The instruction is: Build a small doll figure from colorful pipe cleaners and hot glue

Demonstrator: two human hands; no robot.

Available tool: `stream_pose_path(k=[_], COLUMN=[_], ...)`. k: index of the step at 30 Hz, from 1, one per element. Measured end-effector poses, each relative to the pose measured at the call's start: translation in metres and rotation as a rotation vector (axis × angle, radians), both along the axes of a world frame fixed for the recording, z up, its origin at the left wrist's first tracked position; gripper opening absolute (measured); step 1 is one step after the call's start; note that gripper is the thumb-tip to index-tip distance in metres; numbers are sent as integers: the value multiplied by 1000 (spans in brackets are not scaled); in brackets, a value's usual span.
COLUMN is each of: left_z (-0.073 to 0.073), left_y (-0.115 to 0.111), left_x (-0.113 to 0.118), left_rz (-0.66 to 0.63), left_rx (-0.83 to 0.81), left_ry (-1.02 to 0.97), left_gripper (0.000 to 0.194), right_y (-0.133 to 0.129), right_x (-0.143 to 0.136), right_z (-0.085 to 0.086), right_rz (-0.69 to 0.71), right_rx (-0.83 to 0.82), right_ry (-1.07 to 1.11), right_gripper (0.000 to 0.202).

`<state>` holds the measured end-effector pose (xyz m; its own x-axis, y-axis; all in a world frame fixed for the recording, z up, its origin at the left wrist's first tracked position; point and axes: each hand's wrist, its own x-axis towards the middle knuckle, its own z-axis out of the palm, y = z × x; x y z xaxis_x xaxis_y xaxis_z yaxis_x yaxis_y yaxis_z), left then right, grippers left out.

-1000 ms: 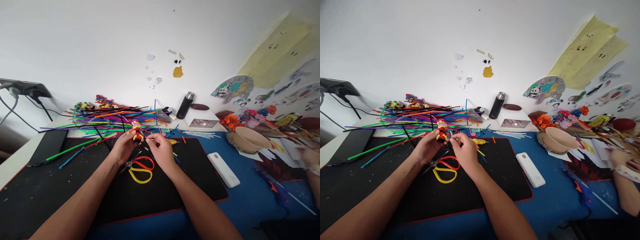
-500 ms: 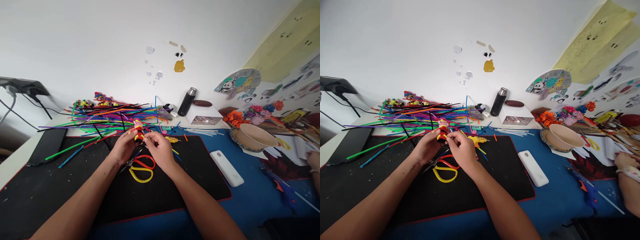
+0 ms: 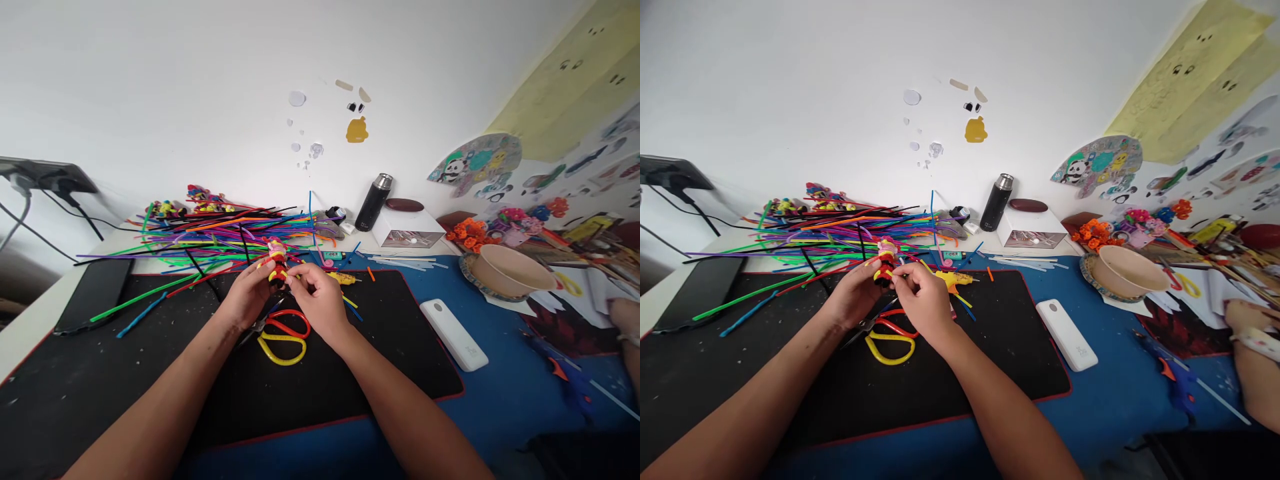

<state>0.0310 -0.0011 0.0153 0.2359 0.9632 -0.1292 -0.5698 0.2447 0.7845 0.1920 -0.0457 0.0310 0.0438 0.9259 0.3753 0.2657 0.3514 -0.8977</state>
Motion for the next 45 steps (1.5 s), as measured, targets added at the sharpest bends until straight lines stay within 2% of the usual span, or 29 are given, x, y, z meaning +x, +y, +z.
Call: stream_pose_path(k=[17,27,38,45], left_z=[-1,-5,-5,-7], left_y=[-1,2,0,0], left_x=[0,-1,1,1], left_rz=[-17,-39,-24,-37], left_rx=[-39,-3,-33,-35], left_ry=[2,-1,3,14], left_gripper=[42,32,40,38], right_y=[-2,-3,-3,-5], right_x=[-1,2,2,1], right_z=[-2,-6,-4,-4], right_rz=[3,20,11,8], right_rx=[21,29,26,57], right_ry=[-21,-14,-37,-35], right_gripper=[14,20,18,17])
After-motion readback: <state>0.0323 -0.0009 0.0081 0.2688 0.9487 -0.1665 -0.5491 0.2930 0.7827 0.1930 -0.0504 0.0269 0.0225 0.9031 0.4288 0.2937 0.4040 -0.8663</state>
